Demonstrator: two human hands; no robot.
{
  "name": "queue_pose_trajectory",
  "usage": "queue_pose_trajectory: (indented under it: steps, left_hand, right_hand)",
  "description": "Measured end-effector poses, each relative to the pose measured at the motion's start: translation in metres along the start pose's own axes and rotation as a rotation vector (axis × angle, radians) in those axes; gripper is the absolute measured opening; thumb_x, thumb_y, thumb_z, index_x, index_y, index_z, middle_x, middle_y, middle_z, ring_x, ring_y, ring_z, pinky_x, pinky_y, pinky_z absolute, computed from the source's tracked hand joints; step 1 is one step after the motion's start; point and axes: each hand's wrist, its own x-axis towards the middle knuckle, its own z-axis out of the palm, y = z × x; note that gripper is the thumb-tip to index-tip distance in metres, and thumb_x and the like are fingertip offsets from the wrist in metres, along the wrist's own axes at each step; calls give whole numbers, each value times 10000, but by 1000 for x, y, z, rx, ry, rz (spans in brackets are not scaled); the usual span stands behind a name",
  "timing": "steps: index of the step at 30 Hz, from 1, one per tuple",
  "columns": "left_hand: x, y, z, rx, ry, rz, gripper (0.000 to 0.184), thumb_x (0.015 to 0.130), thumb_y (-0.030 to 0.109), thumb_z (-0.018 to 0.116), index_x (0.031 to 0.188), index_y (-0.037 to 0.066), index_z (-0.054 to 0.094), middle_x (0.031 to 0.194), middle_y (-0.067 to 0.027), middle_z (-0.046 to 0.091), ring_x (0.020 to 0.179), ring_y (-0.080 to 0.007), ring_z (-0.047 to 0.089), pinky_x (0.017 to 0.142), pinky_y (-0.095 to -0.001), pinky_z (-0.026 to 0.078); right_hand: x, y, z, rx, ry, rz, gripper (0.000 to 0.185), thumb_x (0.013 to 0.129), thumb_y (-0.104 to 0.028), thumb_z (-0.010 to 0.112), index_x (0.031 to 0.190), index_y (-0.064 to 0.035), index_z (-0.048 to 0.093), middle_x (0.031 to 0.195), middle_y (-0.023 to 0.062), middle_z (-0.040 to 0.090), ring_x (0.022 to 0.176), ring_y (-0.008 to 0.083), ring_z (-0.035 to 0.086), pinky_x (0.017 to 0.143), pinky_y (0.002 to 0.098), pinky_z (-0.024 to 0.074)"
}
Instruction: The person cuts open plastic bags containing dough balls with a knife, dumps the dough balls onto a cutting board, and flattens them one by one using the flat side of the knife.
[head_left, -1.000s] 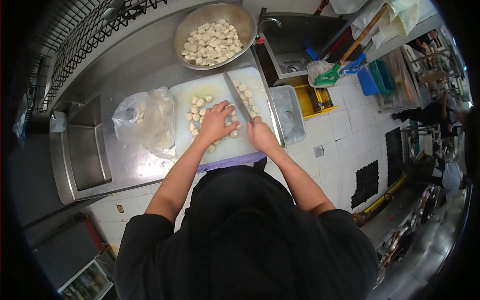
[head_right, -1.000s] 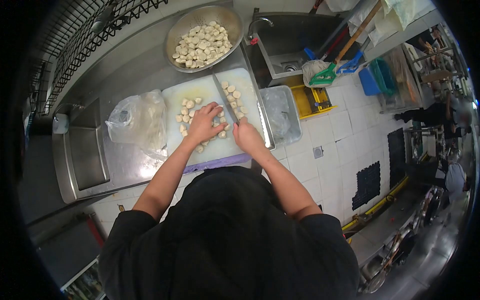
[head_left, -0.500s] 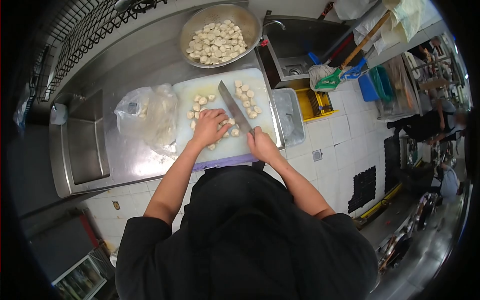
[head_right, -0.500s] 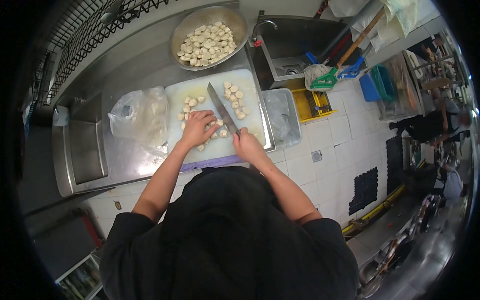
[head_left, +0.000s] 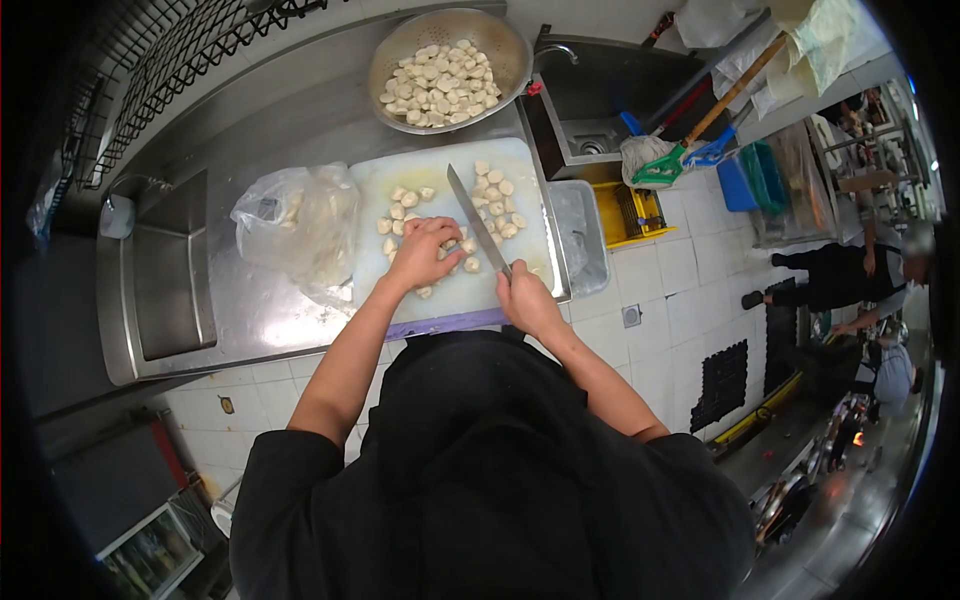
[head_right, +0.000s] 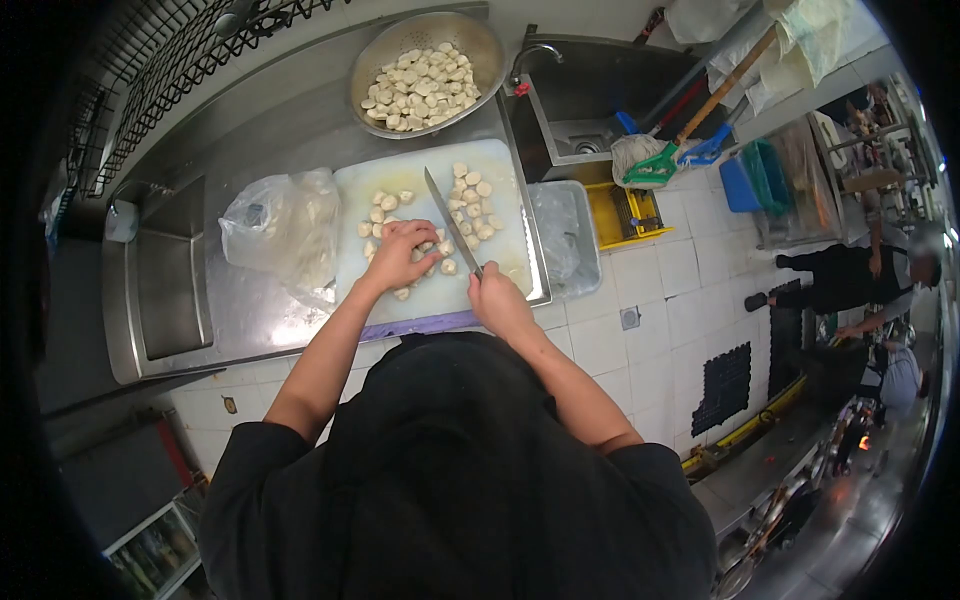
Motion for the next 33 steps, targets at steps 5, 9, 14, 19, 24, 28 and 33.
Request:
queue_pose_trajectory:
  steps: [5,9,14,19,24,28,33]
  left_hand:
    - [9,9,0,107,-49,-25,354,884,341,777,1144,100,769,1183,-68,695,1166,-282,622,1105,-434,325]
    - [22,18,-2,173,-131,-98,455,869,310,763,1267,90,737,1115,-91,706,1124,-285,626,1068,-435,340]
    - [29,25,-3,33,-189,-137,594,859,245,743,1419,76,645,1108,-95,728,1153,-283,625,1082,-439,333]
    - [23,17,6,-26,-113,19,570,846,157,718,1402,76,622,1119,-96,724,1207,-289,622,1117,-444,327]
    - [11,5,8,-9,-53,51,327,854,141,731,1173,78,698,1088,-88,719,1149,-287,639,1080,-433,370]
    - [4,3,13,4,56,134,152,874,134,755,1012,71,743,1064,-61,726,1094,-267,655,1046,-426,400]
    - [2,3,19,30,97,156,131,904,133,762,1024,80,753,1074,-54,737,1105,-256,653,1038,-422,397]
  right_hand:
    - [-3,6,-1,-7,-6,16,302,1066,-232,593,1013,64,559,818,333,700,782,525,705,711,593,557]
    - [-6,5,-2,7,23,17,307,1064,-235,596,1011,65,557,808,331,696,771,524,703,704,593,556]
    - [-10,7,-10,15,80,18,314,1065,-236,596,1006,70,552,804,337,693,771,526,701,699,595,553]
    - [-14,7,-14,88,70,54,313,1069,-232,592,1011,72,543,825,346,693,790,537,696,719,599,548]
    - [-23,-6,-18,84,23,37,308,1068,-232,593,1026,69,542,859,352,698,820,540,696,741,600,548]
    - [-32,-16,-23,61,-41,27,312,1069,-236,592,1031,70,541,865,354,700,822,542,698,741,604,548]
    - [-34,-14,-27,2,-107,25,320,1070,-237,586,1028,77,540,851,353,701,805,543,701,724,608,547]
